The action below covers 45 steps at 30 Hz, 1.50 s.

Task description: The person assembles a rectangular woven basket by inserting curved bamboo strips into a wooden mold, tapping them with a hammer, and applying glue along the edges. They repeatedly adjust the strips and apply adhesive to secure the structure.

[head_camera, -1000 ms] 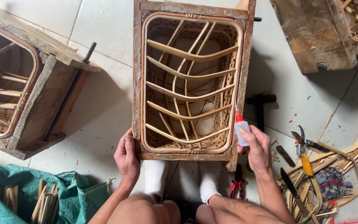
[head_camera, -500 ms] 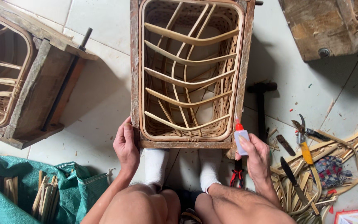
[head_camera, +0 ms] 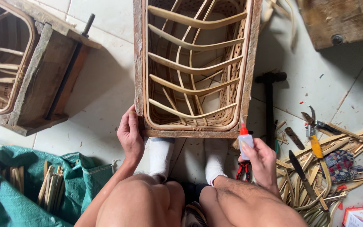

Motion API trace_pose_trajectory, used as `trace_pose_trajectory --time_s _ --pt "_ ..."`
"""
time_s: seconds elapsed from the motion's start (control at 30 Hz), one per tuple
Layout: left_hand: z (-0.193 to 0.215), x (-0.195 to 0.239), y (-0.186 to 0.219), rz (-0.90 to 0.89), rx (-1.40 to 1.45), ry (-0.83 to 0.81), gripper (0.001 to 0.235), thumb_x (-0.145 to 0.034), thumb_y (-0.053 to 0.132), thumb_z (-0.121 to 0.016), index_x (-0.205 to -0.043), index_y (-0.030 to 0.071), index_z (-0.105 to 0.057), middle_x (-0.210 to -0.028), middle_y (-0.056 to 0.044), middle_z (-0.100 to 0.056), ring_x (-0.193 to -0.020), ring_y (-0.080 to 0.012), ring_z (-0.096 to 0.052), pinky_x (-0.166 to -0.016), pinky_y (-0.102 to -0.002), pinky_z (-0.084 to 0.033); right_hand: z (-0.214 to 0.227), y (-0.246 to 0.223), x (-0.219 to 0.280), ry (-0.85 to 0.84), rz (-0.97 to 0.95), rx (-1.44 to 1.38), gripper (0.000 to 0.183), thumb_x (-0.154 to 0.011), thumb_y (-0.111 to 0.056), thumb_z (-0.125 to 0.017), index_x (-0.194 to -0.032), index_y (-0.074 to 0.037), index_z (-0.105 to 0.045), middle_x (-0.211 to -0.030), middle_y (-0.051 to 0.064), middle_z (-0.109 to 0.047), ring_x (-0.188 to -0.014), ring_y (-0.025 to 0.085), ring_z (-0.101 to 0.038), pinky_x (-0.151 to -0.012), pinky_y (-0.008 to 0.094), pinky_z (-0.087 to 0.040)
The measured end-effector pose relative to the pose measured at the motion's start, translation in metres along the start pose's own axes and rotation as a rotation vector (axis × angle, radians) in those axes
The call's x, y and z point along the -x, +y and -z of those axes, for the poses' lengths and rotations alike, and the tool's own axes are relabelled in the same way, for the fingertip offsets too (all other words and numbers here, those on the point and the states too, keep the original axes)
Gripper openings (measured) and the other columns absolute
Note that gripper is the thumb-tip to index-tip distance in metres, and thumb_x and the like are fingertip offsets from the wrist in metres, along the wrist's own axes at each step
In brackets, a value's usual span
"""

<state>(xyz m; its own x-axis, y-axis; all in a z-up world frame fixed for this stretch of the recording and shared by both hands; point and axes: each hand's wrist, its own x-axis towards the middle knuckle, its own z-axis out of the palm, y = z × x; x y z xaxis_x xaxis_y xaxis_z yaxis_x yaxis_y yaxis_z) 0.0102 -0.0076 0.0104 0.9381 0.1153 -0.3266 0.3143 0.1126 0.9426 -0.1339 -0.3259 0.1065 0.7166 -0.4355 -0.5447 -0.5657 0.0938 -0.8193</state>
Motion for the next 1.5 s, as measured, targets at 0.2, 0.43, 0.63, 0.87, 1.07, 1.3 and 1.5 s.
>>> trace_pose_trajectory --time_s 0.2,0.43,0.63,0.87,1.07,1.3,1.5 --pt "0.003 -0.002 0.007 -0.119 -0.093 -0.165 0.045 -0.108 0.015 -0.060 -0.147 -0.004 -0.051 -0.133 -0.010 -0.064 -0.118 -0.0137 -0.061 -0.104 -0.026 -0.050 0.014 -0.036 0.023 0.160 0.571 0.911 0.047 -0.079 -0.013 -0.085 -0.122 -0.001 -0.070 -0.108 0.014 -0.070 -0.094 0.022 -0.068 -0.086 0.035 -0.055" --pt "0.002 0.004 0.020 0.041 -0.004 -0.302 0.080 -0.094 0.015 -0.075 -0.159 -0.002 -0.032 -0.150 -0.015 -0.052 -0.132 -0.0194 -0.056 -0.111 -0.033 -0.048 0.030 -0.064 0.006 0.058 0.773 1.220 0.052 -0.077 -0.011 -0.088 -0.127 -0.008 -0.073 -0.110 0.007 -0.068 -0.095 0.027 -0.063 -0.086 0.039 -0.054" --pt "-0.002 0.006 0.019 0.026 0.032 -0.272 0.081 -0.093 0.013 -0.077 -0.159 -0.003 -0.034 -0.149 -0.017 -0.054 -0.132 -0.0199 -0.057 -0.112 -0.034 -0.048 0.029 -0.072 -0.003 0.010 0.831 1.372 0.051 -0.076 -0.015 -0.087 -0.125 -0.010 -0.074 -0.107 0.004 -0.068 -0.096 0.025 -0.062 -0.086 0.041 -0.050" --pt "-0.001 0.006 0.017 0.026 0.041 -0.265 0.080 -0.092 0.011 -0.078 -0.158 -0.003 -0.034 -0.144 -0.017 -0.058 -0.127 -0.0194 -0.061 -0.108 -0.033 -0.053 0.031 -0.082 -0.003 -0.043 0.855 1.368 0.051 -0.076 -0.016 -0.087 -0.124 -0.010 -0.074 -0.107 0.002 -0.069 -0.094 0.024 -0.062 -0.082 0.041 -0.047" --pt "-0.002 0.005 0.015 0.036 0.102 -0.274 0.081 -0.092 0.008 -0.078 -0.160 0.000 -0.034 -0.138 -0.015 -0.062 -0.122 -0.0189 -0.062 -0.106 -0.034 -0.053 0.017 -0.078 -0.005 -0.105 0.847 1.385 0.050 -0.074 -0.019 -0.086 -0.122 -0.010 -0.075 -0.103 0.001 -0.069 -0.092 0.023 -0.061 -0.083 0.041 -0.047" --pt "-0.001 0.005 0.015 0.013 0.078 -0.284 0.080 -0.093 0.010 -0.078 -0.159 0.001 -0.036 -0.141 -0.013 -0.061 -0.126 -0.0181 -0.061 -0.110 -0.034 -0.051 0.011 -0.087 -0.005 -0.138 0.850 1.394 0.048 -0.075 -0.020 -0.086 -0.120 -0.009 -0.074 -0.104 0.002 -0.069 -0.093 0.022 -0.062 -0.081 0.039 -0.046" --pt "0.000 0.005 0.014 -0.049 0.012 -0.267 0.078 -0.093 0.013 -0.079 -0.159 0.000 -0.038 -0.148 -0.012 -0.057 -0.131 -0.0186 -0.057 -0.114 -0.034 -0.047 -0.009 -0.093 -0.009 -0.192 0.890 1.381 0.046 -0.075 -0.020 -0.086 -0.118 -0.008 -0.074 -0.097 0.002 -0.068 -0.088 0.022 -0.061 -0.079 0.039 -0.045"
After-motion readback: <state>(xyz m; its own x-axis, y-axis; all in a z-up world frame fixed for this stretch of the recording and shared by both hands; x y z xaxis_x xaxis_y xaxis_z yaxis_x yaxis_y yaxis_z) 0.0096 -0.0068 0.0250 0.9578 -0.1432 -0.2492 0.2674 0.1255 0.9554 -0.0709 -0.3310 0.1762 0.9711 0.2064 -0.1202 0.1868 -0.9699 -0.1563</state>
